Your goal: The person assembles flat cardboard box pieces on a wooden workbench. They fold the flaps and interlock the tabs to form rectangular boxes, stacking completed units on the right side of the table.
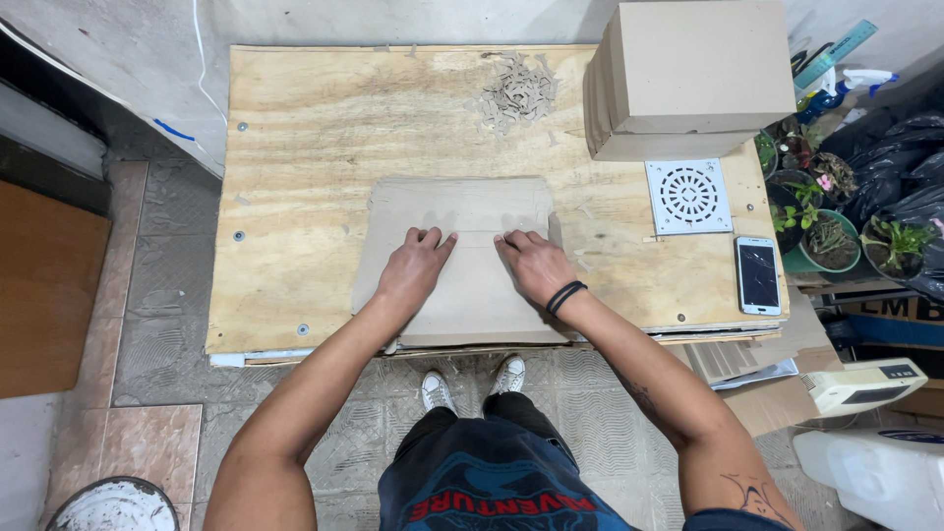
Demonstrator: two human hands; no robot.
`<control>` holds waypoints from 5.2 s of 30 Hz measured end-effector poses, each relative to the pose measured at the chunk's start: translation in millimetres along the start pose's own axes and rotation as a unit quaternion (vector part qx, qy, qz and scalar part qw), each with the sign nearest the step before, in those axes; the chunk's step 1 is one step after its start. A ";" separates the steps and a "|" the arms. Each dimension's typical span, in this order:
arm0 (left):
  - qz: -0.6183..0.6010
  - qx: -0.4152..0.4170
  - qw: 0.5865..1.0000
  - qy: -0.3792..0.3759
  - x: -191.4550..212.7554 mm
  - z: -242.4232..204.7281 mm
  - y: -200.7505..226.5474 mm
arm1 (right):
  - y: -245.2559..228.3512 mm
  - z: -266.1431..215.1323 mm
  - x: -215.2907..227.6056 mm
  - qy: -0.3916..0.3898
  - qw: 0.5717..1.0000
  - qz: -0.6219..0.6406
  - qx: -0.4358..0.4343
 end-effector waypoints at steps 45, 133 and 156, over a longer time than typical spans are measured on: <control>0.089 0.121 0.984 -0.096 9.1 55.7 85.3 | -1.6 -11.8 15.8 -0.071 0.977 0.112 -0.168; 0.043 0.140 0.987 -0.069 -21.5 20.3 22.4 | -89.8 71.8 9.3 -0.121 0.989 -0.022 -0.080; -0.010 0.118 0.993 0.029 14.5 13.0 8.0 | -53.8 74.2 6.1 -0.033 0.998 0.009 -0.058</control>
Point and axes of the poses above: each hand's wrist, its own z-axis towards the middle knuckle, its own x-axis out of the back of the hand, y = z × x, the point moved 2 cm from there along z, towards the middle knuckle, and after that the axes turned 9 degrees about -y, right-handed, at the moved point
